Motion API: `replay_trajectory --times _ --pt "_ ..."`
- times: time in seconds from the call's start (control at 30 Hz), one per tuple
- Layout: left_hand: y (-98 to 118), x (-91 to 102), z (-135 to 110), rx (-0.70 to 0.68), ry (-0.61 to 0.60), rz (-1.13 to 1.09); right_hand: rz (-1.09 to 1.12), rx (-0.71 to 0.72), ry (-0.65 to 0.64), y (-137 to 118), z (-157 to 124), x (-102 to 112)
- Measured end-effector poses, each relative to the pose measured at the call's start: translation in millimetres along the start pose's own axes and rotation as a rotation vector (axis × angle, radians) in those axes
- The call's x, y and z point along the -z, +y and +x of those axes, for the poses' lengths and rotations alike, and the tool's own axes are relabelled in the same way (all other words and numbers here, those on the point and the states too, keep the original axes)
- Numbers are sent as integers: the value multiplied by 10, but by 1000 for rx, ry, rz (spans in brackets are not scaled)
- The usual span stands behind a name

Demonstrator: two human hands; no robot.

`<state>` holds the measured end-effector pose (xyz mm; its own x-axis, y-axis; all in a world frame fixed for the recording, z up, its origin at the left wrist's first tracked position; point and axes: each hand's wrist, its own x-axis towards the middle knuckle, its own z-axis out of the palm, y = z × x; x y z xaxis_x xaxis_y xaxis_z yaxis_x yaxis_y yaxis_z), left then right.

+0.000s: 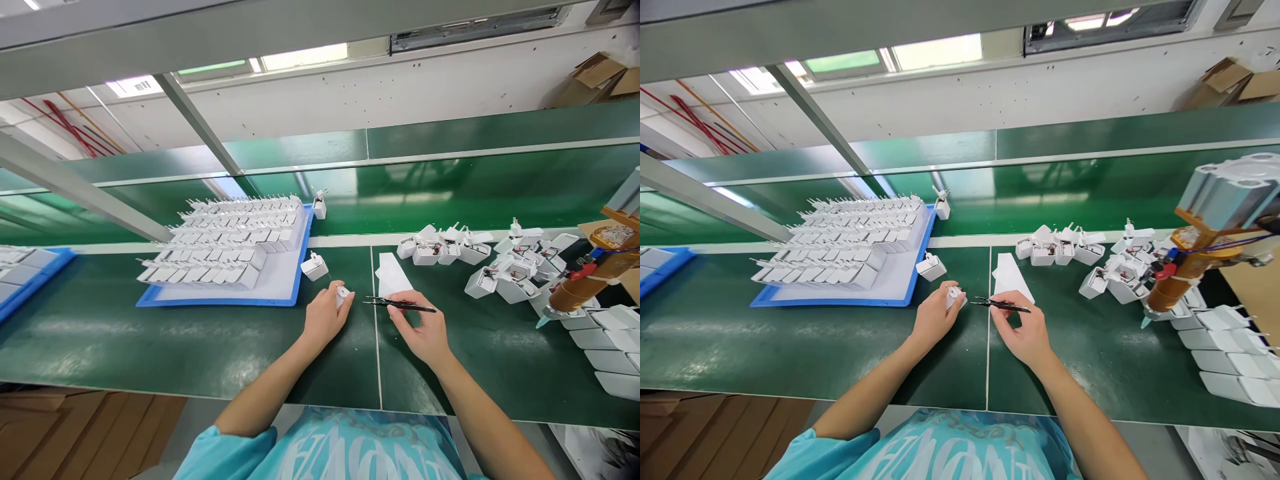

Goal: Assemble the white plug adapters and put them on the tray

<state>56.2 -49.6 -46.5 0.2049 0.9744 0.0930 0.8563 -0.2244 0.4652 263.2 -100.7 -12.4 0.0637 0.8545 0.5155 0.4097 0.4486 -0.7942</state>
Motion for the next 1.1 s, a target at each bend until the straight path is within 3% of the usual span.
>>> replay_trajectory --times 0.13,0.3,0.4,0.5,0.67,0.83,0.97,1.1 --pt "6 3 8 2 5 -26 -8 6 5 -16 4 1" --pt "-7 -2 5 26 -58 127 -15 16 1 -14 3 -1" --pt "-49 -31 11 -77 -44 141 -26 29 -4 1 0 0" --pt "-108 -58 52 -172 62 172 -51 34 -7 22 -3 5" --pt "-197 -23 191 -129 345 306 -59 62 24 61 -6 11" --pt "-291 120 303 -54 402 294 -59 52 8 107 -15 14" --pt "-322 388 663 -99 366 91 -108 131 -7 182 -6 23" --pt "-307 671 1507 -19 261 -12 -419 288 -63 368 15 34"
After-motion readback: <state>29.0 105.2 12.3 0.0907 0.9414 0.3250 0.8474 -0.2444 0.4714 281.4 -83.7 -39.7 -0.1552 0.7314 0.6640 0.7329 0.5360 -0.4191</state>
